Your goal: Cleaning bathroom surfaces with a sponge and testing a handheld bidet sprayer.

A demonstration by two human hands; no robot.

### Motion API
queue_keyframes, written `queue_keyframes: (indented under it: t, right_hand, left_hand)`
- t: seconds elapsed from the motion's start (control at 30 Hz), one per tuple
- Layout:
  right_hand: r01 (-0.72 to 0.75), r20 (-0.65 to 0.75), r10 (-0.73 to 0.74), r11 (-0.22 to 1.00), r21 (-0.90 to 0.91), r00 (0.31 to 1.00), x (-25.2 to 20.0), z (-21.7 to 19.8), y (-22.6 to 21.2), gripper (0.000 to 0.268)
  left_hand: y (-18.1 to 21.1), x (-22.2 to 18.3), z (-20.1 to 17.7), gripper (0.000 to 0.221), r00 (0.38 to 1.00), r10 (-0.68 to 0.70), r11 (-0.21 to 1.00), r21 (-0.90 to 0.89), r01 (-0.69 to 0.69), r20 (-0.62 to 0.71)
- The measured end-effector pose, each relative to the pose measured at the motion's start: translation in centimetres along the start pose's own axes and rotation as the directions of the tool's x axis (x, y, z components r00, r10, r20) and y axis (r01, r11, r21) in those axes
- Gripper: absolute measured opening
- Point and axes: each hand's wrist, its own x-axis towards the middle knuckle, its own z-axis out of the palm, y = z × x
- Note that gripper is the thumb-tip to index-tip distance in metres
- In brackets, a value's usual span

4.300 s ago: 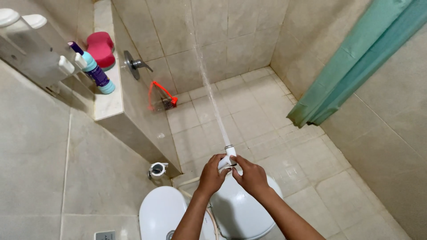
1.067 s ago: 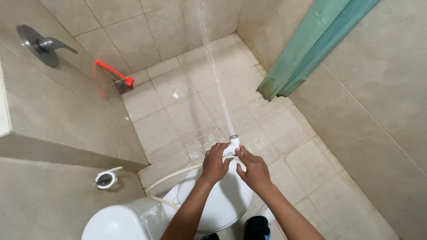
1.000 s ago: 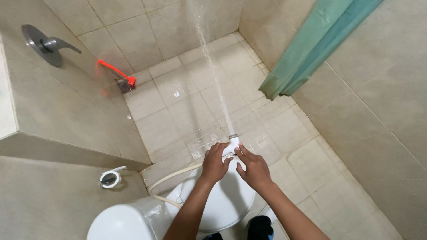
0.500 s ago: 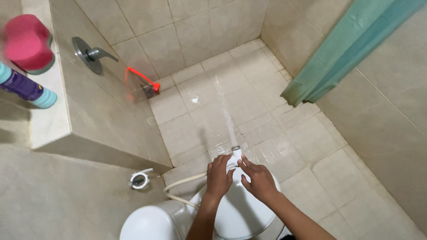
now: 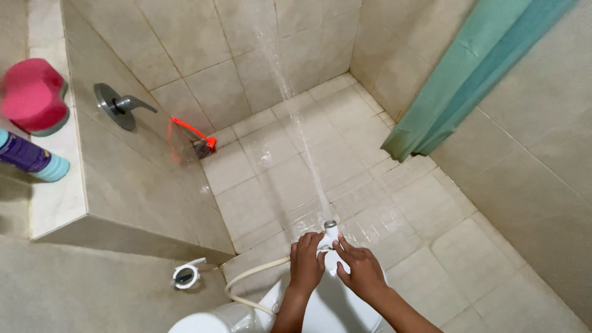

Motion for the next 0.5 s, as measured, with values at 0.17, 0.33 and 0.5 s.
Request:
queue_keyframes:
  t: [0.17,0.33,0.5]
  right_hand:
    - [-0.080,-0.025,0.079,0.997,-0.020,0.997,-1.7,-0.6,2.6,0.061]
    - [-0.175,-0.024,0.174,0.984,-0.035,0.984,-3.2,-1.8,5.1,0.061]
    - [-0.258,-0.087,0.253,0.965,-0.040,0.963,-4.5,-3.3,6.1,0.058]
  left_hand:
    - [1.5,1.1,2.4,0.052,0.995,0.048,0.999,-0.008,-0.048,0.088]
    - [3.6,2.2,4.7,0.053,0.979,0.094,0.995,-0.006,-0.095,0.180]
    - [5.6,3.3,6.3,0.054,0.964,0.193,0.981,-0.047,-0.187,0.186]
